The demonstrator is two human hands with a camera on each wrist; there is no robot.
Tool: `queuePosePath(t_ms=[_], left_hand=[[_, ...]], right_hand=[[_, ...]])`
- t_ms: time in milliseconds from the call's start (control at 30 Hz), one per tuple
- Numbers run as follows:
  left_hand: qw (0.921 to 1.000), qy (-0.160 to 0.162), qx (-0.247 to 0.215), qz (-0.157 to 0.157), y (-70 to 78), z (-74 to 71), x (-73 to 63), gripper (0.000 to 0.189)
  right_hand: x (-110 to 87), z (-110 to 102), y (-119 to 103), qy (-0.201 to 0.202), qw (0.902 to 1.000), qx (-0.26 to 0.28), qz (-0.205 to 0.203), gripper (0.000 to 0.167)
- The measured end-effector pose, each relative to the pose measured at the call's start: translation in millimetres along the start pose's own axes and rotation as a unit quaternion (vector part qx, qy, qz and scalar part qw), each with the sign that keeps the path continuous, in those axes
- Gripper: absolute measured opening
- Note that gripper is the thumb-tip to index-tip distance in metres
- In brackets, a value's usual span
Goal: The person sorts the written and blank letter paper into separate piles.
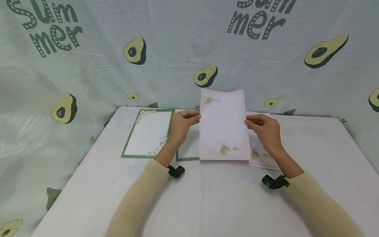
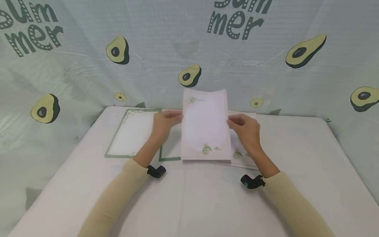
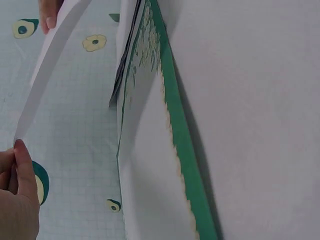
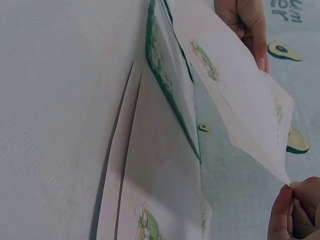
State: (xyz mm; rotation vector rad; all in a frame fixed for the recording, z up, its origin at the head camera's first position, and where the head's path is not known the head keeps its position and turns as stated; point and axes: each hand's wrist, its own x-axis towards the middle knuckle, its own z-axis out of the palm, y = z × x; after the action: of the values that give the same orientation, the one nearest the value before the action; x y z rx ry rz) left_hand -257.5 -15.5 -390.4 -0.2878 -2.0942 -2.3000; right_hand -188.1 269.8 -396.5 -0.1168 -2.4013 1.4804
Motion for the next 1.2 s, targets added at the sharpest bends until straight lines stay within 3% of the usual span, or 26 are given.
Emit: queuePosePath(t_ms=[533, 1200], left_hand=[[0.9994, -0.022, -0.022, -0.018, -10.2, 34.4, -1.2, 0.018], [0.9978, -0.035, -0.053, -0.023, -6.1, 53.8, -1.7, 0.018]], right_hand=[[-10.8, -37, 13, 0.005, 0.9970, -0.077, 0.000, 0.037], [-10.7, -57, 12, 0.020, 0.9968, -0.077, 0.003, 0.038]])
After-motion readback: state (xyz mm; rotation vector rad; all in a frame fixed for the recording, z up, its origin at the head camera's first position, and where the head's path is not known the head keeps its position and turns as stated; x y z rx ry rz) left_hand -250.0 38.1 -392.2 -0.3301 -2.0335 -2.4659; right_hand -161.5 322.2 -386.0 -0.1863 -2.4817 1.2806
